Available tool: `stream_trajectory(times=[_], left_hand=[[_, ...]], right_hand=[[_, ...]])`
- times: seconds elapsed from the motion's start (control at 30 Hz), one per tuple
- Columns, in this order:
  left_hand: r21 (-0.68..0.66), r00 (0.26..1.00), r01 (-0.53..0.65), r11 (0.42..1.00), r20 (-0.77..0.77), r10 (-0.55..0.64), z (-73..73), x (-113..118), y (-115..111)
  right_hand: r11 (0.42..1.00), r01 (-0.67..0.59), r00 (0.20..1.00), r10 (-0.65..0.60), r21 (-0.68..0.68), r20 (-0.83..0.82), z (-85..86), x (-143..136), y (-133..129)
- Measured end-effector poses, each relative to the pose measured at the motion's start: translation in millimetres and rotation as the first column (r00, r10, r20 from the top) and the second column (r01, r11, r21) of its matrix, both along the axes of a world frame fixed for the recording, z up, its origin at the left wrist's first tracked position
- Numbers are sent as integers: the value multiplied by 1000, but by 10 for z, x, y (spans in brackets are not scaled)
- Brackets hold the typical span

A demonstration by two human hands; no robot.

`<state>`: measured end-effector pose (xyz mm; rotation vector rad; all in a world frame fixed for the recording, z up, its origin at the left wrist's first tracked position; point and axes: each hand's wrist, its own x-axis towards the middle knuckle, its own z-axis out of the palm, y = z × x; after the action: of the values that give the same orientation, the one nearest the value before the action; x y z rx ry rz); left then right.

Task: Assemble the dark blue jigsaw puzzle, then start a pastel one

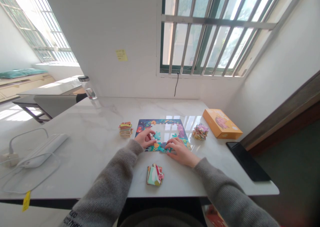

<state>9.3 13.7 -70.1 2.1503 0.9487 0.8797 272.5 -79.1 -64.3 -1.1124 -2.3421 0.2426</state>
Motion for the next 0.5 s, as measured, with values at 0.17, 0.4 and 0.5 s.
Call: stream_trajectory(times=[0.17, 0.4, 0.5], left_hand=[[50, 1000, 15, 999, -15, -14, 34, -3, -18], [210, 995, 69, 975, -80, -53, -19, 7, 12], [262, 991, 78, 962, -124, -46, -69, 22, 41]], right_hand=[[999, 34, 999, -33, -32, 14, 43, 12, -40], [999, 5, 999, -2, -47, 49, 199, 21, -218], [995, -35, 999, 39, -98, 31, 252, 61, -369]])
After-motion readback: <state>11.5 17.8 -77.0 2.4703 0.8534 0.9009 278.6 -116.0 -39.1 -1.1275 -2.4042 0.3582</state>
